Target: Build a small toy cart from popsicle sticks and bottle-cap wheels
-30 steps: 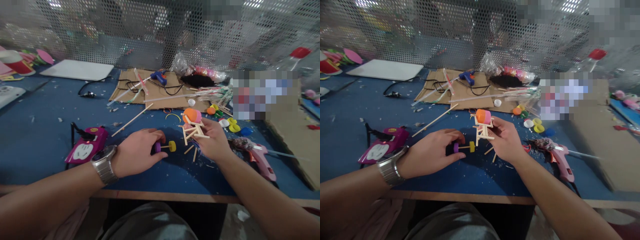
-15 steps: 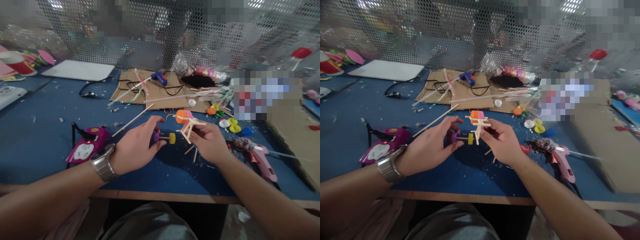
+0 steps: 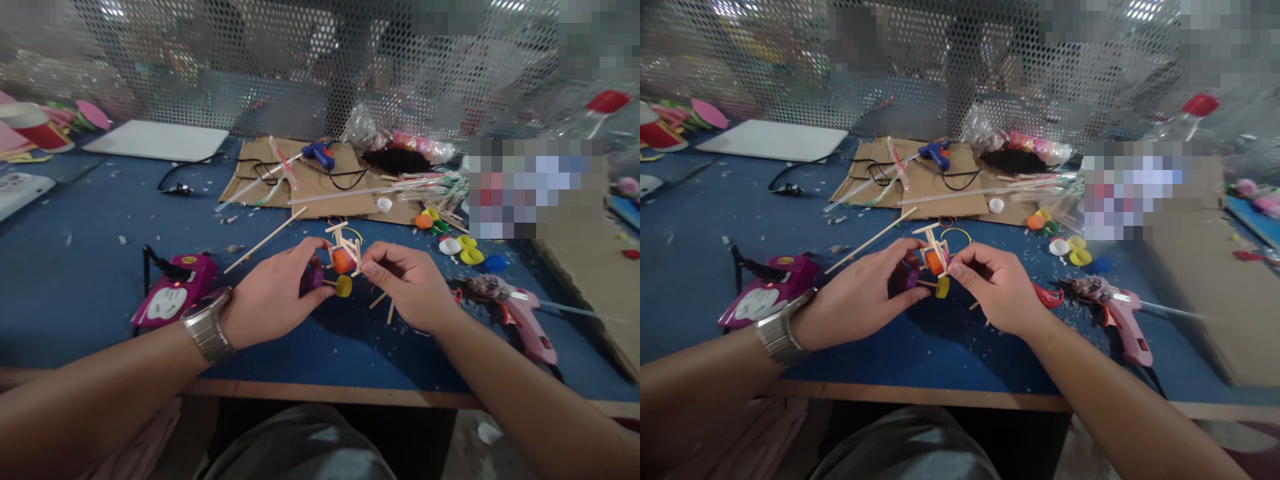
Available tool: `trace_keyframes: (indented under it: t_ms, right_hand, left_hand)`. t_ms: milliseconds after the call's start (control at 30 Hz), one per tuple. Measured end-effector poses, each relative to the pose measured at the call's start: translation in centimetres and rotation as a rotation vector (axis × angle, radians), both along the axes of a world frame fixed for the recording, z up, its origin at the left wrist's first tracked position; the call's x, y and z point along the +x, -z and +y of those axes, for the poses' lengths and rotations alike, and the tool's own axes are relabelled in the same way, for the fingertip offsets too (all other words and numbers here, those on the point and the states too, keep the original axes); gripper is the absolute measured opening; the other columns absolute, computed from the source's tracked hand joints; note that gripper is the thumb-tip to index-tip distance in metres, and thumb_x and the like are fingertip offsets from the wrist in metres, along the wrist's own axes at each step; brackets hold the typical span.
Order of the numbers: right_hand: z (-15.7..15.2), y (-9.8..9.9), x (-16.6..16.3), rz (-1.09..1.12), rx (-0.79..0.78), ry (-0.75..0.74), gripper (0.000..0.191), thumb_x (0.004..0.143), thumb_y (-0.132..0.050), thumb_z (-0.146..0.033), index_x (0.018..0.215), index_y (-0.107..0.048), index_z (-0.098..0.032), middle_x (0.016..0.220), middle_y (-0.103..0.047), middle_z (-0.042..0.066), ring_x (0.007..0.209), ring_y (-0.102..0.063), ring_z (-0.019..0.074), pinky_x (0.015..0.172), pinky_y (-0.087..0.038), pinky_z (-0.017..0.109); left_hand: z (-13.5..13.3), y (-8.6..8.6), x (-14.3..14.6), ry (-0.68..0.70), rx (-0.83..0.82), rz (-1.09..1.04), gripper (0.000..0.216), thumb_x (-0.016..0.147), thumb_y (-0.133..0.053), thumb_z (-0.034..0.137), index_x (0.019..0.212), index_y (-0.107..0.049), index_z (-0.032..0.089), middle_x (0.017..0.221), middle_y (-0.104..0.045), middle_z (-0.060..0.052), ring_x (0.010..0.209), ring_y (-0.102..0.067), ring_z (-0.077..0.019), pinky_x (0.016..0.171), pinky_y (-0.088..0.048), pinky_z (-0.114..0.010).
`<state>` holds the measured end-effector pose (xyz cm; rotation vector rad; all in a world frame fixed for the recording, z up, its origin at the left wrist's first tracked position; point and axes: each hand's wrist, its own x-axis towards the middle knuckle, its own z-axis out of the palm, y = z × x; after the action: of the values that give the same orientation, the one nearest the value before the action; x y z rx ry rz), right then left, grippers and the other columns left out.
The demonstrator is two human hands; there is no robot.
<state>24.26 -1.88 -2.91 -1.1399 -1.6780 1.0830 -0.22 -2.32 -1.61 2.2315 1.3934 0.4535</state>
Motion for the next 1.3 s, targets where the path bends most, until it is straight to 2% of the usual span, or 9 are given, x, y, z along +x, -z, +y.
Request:
trace_keyframes:
  t_ms: [333,600,733,933,1133,1233,1300]
  right_hand:
    - [0.2,-0.2,-0.2,-0.015,-0.042,-0.046,0.026,0.096,-0.080,-0.043,0.083,-0.073,-0.021,0.074,-0.066,-0.001,0.066,-0.055,0.0129,0.061,-0.044,0.025]
    - [0.1,0.3,0.0,-0.209,0.235,-0.088,0.023,0.105,-0.070,-0.038,0.090,-0.074,-0.022,0.083,-0.070,0.001,0.072,-0.060,0.0150,0.067,-0.045,0.029]
    - [0.1,0.5,0.1,-0.259,0.324,-0.095,0.023,0.106,-0.071,-0.042,0.094,-0.074,-0.022,0.086,-0.071,0.002,0.074,-0.061,0.0152,0.068,-0.046,0.030]
    - [0.0,0.8,0.2,-0.229,0.353,-0.083,0.020,0.105,-0.074,-0.042,0.113,-0.073,-0.024,0.089,-0.072,0.001,0.073,-0.064,0.0148,0.069,-0.051,0.029]
    - [-0.3,0.9,0.3,-0.200,0.318,-0.100,0.039,0.106,-0.071,-0.037,0.143,-0.062,-0.027,0.091,-0.070,0.000,0.074,-0.064,0.0155,0.071,-0.055,0.030]
    - [-0.3,0.6,0.3,-0.211,0.340,-0.126,0.041,0.106,-0.070,-0.033,0.146,-0.061,-0.027,0.094,-0.070,0.000,0.075,-0.063,0.0151,0.072,-0.055,0.030]
    - [-0.4,0.5,0.3,-0.232,0.372,-0.141,0.039,0.107,-0.069,-0.031,0.146,-0.062,-0.029,0.094,-0.068,0.001,0.077,-0.063,0.0157,0.074,-0.055,0.031]
  left_hand:
    - [-0.3,-0.2,0.2,0.082,-0.052,-0.041,0.059,0.097,-0.075,0.040,0.148,-0.048,0.023,0.112,-0.078,-0.007,0.093,-0.074,-0.0274,0.079,-0.052,-0.038]
    - [-0.2,-0.4,0.1,0.081,-0.076,-0.035,0.062,0.097,-0.075,0.045,0.148,-0.048,0.022,0.118,-0.077,-0.010,0.096,-0.075,-0.0306,0.079,-0.052,-0.039]
    - [-0.2,-0.5,0.2,0.086,-0.096,-0.051,0.056,0.095,-0.078,0.044,0.141,-0.053,0.023,0.110,-0.078,-0.006,0.093,-0.076,-0.0295,0.075,-0.051,-0.036]
    - [-0.2,-0.8,0.1,0.085,-0.117,-0.068,0.052,0.094,-0.080,0.044,0.136,-0.056,0.024,0.105,-0.076,-0.004,0.090,-0.073,-0.0277,0.072,-0.047,-0.035]
    - [-0.1,-0.8,0.2,0.076,-0.123,-0.026,0.049,0.095,-0.078,0.048,0.130,-0.056,0.023,0.105,-0.076,-0.005,0.088,-0.071,-0.0277,0.071,-0.046,-0.036]
    - [-0.1,-0.8,0.2,0.078,-0.126,-0.012,0.045,0.095,-0.078,0.050,0.124,-0.057,0.023,0.102,-0.075,-0.005,0.086,-0.071,-0.0274,0.070,-0.045,-0.036]
    - [-0.1,-0.8,0.1,0.088,-0.131,-0.024,0.046,0.095,-0.078,0.047,0.129,-0.057,0.023,0.103,-0.076,-0.004,0.088,-0.071,-0.0276,0.072,-0.047,-0.037]
